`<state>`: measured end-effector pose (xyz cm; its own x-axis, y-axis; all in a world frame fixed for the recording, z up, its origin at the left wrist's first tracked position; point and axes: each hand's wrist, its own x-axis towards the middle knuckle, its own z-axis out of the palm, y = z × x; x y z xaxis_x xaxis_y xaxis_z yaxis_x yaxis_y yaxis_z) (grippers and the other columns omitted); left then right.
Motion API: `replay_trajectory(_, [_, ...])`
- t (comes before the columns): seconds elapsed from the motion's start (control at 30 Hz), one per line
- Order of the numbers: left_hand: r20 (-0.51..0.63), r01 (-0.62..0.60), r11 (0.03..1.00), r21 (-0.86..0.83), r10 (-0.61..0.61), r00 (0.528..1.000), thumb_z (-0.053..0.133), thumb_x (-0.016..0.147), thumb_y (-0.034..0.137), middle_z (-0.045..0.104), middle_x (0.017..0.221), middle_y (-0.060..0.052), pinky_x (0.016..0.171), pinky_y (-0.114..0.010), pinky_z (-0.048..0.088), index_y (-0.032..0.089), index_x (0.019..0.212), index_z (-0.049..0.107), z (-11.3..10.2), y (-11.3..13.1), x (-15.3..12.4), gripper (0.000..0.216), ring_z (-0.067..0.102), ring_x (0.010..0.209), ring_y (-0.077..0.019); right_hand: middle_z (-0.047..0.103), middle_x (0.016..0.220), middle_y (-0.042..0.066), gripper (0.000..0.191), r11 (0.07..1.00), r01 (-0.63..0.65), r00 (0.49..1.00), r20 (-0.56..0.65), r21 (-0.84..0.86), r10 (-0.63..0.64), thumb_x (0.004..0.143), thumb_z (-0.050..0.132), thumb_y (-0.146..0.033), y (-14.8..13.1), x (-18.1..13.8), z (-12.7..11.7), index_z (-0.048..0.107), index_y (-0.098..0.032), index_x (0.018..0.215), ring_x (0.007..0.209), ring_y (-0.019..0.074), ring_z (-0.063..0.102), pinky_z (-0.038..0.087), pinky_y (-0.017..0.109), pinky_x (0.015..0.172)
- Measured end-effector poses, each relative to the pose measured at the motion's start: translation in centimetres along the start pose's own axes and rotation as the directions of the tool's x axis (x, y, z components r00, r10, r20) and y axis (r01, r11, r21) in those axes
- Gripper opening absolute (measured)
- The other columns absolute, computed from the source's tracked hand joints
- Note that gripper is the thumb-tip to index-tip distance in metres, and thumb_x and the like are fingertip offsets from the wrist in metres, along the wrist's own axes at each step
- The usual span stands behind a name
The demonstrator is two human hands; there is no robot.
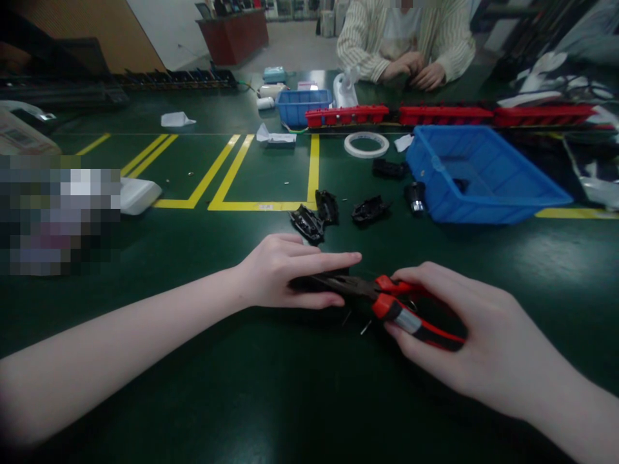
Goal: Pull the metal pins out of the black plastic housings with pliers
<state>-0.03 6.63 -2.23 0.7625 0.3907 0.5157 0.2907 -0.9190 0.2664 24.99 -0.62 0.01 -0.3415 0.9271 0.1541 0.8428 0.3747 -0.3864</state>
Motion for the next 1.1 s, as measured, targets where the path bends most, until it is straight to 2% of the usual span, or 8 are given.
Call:
replay_trajectory(0.23, [0.021, 0.058, 0.997, -0.052, -0.057, 0.998, 0.055, 0.088, 0.047, 0.073, 0.088, -0.005, 0.062, -0.022, 0.048, 0.012, 0.121, 0.060, 0.1, 0.0, -0.2, 0.048, 0.064, 0.067, -0.0118, 0.069, 0.091, 0.002, 0.035, 0.991, 0.128, 0.992, 0.013, -0.036, -0.128, 0.075, 0.062, -0.047, 1.1, 0.6, -0.2, 0.057, -0.026, 0.103, 0.073, 0.0177, 0.066, 0.052, 0.026, 0.061])
replay_trajectory(0.4, [0.004, 0.070, 0.993, -0.093, -0.070, 0.998, 0.058, 0.087, 0.046, 0.073, 0.091, -0.007, 0.063, -0.022, 0.051, 0.009, 0.118, 0.061, 0.1, 0.0, -0.1, 0.048, 0.067, 0.070, -0.0135, 0.069, 0.090, 0.002, 0.035, 0.998, 0.065, 0.997, 0.043, -0.015, -0.064, 0.074, 0.062, -0.048, 1.2, 0.6, -0.3, 0.058, -0.025, 0.102, 0.073, 0.0170, 0.066, 0.052, 0.025, 0.061])
replay_trajectory(0.6, [0.012, 0.083, 0.992, -0.095, -0.083, 0.997, 0.056, 0.088, 0.044, 0.073, 0.095, -0.007, 0.065, -0.022, 0.052, 0.011, 0.117, 0.061, 0.0, 0.0, 0.0, 0.045, 0.068, 0.074, -0.0134, 0.069, 0.090, 0.002, 0.036, 0.999, -0.013, 1.000, -0.027, 0.033, 0.014, 0.074, 0.060, -0.051, 0.8, 0.5, -0.2, 0.060, -0.025, 0.099, 0.072, 0.0185, 0.066, 0.052, 0.029, 0.064])
replay_trajectory(0.9, [-0.015, 0.002, 0.999, -0.053, -0.003, 1.000, 0.063, 0.083, 0.043, 0.073, 0.091, -0.002, 0.058, -0.022, 0.046, 0.011, 0.122, 0.055, 0.0, 0.1, 0.1, 0.051, 0.064, 0.063, -0.0107, 0.068, 0.091, 0.002, 0.030, 1.000, -0.016, 0.997, -0.076, 0.009, 0.017, 0.075, 0.059, -0.045, 0.4, -0.2, -0.4, 0.060, -0.026, 0.098, 0.072, 0.0179, 0.064, 0.050, 0.030, 0.067])
replay_trajectory(1.1, [0.017, 0.071, 0.988, -0.134, -0.070, 0.997, 0.065, 0.081, 0.047, 0.070, 0.082, -0.002, 0.058, -0.022, 0.046, 0.009, 0.126, 0.049, -0.3, 0.1, 0.2, 0.060, 0.064, 0.065, -0.0133, 0.067, 0.090, 0.000, 0.028, 0.999, 0.028, 0.994, -0.101, -0.042, -0.032, 0.076, 0.059, -0.045, 0.5, -0.3, -0.7, 0.058, -0.030, 0.099, 0.071, 0.0176, 0.064, 0.051, 0.029, 0.063])
